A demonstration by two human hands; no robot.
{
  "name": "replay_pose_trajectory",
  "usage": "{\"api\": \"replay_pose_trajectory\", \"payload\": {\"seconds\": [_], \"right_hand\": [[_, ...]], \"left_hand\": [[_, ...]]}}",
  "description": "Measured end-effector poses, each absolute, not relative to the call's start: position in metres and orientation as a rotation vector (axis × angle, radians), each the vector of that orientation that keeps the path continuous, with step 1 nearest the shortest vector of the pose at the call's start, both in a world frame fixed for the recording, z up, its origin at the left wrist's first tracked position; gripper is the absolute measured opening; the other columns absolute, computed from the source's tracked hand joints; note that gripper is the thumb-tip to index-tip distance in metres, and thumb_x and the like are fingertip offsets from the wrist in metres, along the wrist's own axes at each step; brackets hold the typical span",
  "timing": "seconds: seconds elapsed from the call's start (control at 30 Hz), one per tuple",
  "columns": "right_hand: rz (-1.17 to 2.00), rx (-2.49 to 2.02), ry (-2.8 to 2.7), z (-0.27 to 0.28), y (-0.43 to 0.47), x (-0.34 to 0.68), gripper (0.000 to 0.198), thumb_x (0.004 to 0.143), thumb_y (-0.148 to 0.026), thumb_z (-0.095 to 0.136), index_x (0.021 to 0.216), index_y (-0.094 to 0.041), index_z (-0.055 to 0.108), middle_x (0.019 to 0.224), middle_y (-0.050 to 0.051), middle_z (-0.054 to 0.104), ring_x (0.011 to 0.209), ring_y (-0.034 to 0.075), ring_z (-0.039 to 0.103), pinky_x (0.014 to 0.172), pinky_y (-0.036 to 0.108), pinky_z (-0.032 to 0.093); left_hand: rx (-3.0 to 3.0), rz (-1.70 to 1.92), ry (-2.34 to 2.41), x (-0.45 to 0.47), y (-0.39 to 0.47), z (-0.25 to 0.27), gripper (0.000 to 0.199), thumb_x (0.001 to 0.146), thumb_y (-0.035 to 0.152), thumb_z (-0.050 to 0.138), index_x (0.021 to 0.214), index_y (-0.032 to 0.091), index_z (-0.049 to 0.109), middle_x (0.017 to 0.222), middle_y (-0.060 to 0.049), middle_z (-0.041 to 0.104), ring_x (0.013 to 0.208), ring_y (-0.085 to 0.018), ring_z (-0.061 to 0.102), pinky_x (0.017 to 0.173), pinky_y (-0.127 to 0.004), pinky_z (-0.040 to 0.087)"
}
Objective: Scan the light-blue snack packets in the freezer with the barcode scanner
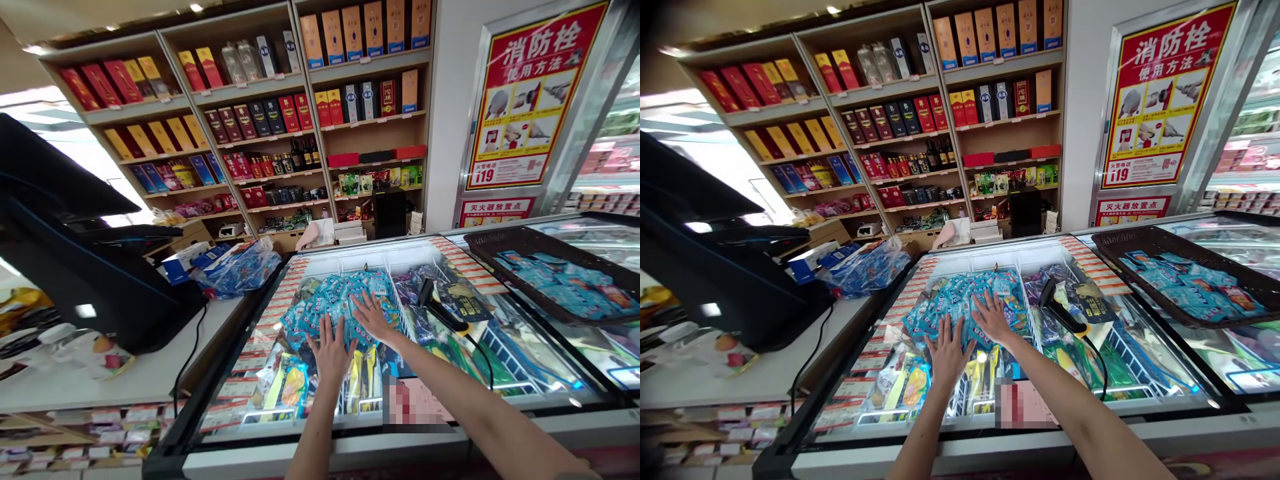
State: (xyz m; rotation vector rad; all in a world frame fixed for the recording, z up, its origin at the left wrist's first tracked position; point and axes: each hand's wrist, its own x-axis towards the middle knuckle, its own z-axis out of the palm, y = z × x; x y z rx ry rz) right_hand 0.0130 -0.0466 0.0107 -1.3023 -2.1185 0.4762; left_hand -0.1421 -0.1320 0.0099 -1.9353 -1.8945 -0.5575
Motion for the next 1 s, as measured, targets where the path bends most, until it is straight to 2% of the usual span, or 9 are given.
{"api": "replay_pose_trajectory", "payload": {"seconds": [0.1, 0.23, 0.4, 0.5, 0.57, 0.67, 0.73, 0.83, 1.0], "right_hand": [[0.526, -1.28, -2.02, 0.012, -0.045, 0.023, 0.063, 0.09, -0.062, 0.014, 0.146, -0.035, 0.014, 0.155, -0.004, -0.002, 0.141, 0.026, -0.007, 0.113, 0.053, 0.008], [0.362, -1.268, -2.114, 0.006, -0.054, 0.033, 0.069, 0.087, -0.066, 0.02, 0.147, -0.032, 0.01, 0.155, -0.002, -0.004, 0.141, 0.027, -0.009, 0.113, 0.053, 0.002], [0.325, -1.361, -2.079, 0.007, -0.06, 0.03, 0.073, 0.088, -0.066, 0.017, 0.148, -0.025, 0.013, 0.155, 0.003, -0.001, 0.141, 0.029, -0.009, 0.112, 0.055, 0.0], [0.364, -1.263, -1.936, 0.019, -0.06, 0.032, 0.071, 0.089, -0.064, 0.018, 0.147, -0.025, 0.017, 0.155, 0.003, 0.01, 0.142, 0.026, -0.001, 0.113, 0.051, 0.003], [0.408, -1.201, -1.825, 0.029, -0.063, 0.041, 0.07, 0.088, -0.066, 0.021, 0.143, -0.024, 0.03, 0.151, 0.005, 0.026, 0.141, 0.024, 0.013, 0.113, 0.046, 0.012], [0.551, -1.193, -1.728, 0.038, -0.07, 0.063, 0.068, 0.086, -0.068, 0.022, 0.125, -0.022, 0.051, 0.129, 0.009, 0.054, 0.119, 0.023, 0.048, 0.099, 0.037, 0.035], [0.614, -1.239, -1.729, 0.039, -0.077, 0.082, 0.071, 0.087, -0.068, 0.013, 0.099, -0.02, 0.064, 0.096, 0.007, 0.067, 0.09, 0.02, 0.061, 0.083, 0.033, 0.043], [0.718, -1.314, -1.735, 0.035, -0.085, 0.11, 0.081, 0.085, -0.069, 0.002, 0.065, -0.019, 0.062, 0.062, 0.005, 0.062, 0.061, 0.016, 0.058, 0.067, 0.029, 0.042], [0.831, -1.38, -1.749, 0.03, -0.093, 0.137, 0.083, 0.083, -0.071, 0.001, 0.049, -0.019, 0.054, 0.055, 0.004, 0.058, 0.056, 0.013, 0.054, 0.065, 0.027, 0.039]], "left_hand": [[-1.96, -0.524, -1.949, -0.138, -0.128, 0.011, 0.068, 0.084, 0.057, 0.039, 0.144, 0.03, 0.023, 0.154, -0.009, 0.014, 0.142, -0.031, 0.006, 0.107, -0.065, 0.001], [-1.965, -0.544, -2.051, -0.127, -0.12, 0.014, 0.069, 0.084, 0.06, 0.035, 0.145, 0.029, 0.021, 0.155, -0.008, 0.01, 0.142, -0.032, 0.0, 0.107, -0.065, 0.004], [-2.018, -0.69, -2.109, -0.118, -0.119, 0.021, 0.078, 0.08, 0.063, 0.043, 0.145, 0.029, 0.018, 0.155, -0.007, 0.006, 0.142, -0.033, -0.004, 0.105, -0.068, 0.007], [-2.011, -0.876, -2.045, -0.12, -0.124, 0.024, 0.073, 0.083, 0.061, 0.039, 0.146, 0.028, 0.019, 0.155, -0.007, 0.008, 0.143, -0.03, -0.001, 0.107, -0.066, 0.004], [-1.975, -0.994, -2.031, -0.124, -0.126, 0.024, 0.067, 0.086, 0.057, 0.036, 0.144, 0.027, 0.024, 0.155, -0.007, 0.012, 0.143, -0.029, 0.003, 0.108, -0.064, 0.001], [-1.956, -1.128, -2.026, -0.127, -0.126, 0.023, 0.059, 0.087, 0.053, 0.037, 0.139, 0.026, 0.034, 0.152, -0.01, 0.022, 0.142, -0.029, 0.01, 0.108, -0.064, 0.0], [-1.936, -1.228, -1.997, -0.127, -0.126, 0.022, 0.055, 0.088, 0.05, 0.038, 0.136, 0.023, 0.038, 0.148, -0.012, 0.03, 0.141, -0.029, 0.016, 0.11, -0.062, 0.002], [-1.911, -1.341, -1.916, -0.126, -0.125, 0.024, 0.051, 0.088, 0.048, 0.039, 0.131, 0.02, 0.042, 0.139, -0.014, 0.041, 0.136, -0.028, 0.028, 0.111, -0.057, 0.009], [-1.992, -1.449, -1.83, -0.122, -0.128, 0.03, 0.051, 0.086, 0.051, 0.042, 0.121, 0.014, 0.047, 0.115, -0.014, 0.057, 0.113, -0.024, 0.051, 0.1, -0.04, 0.036]]}}
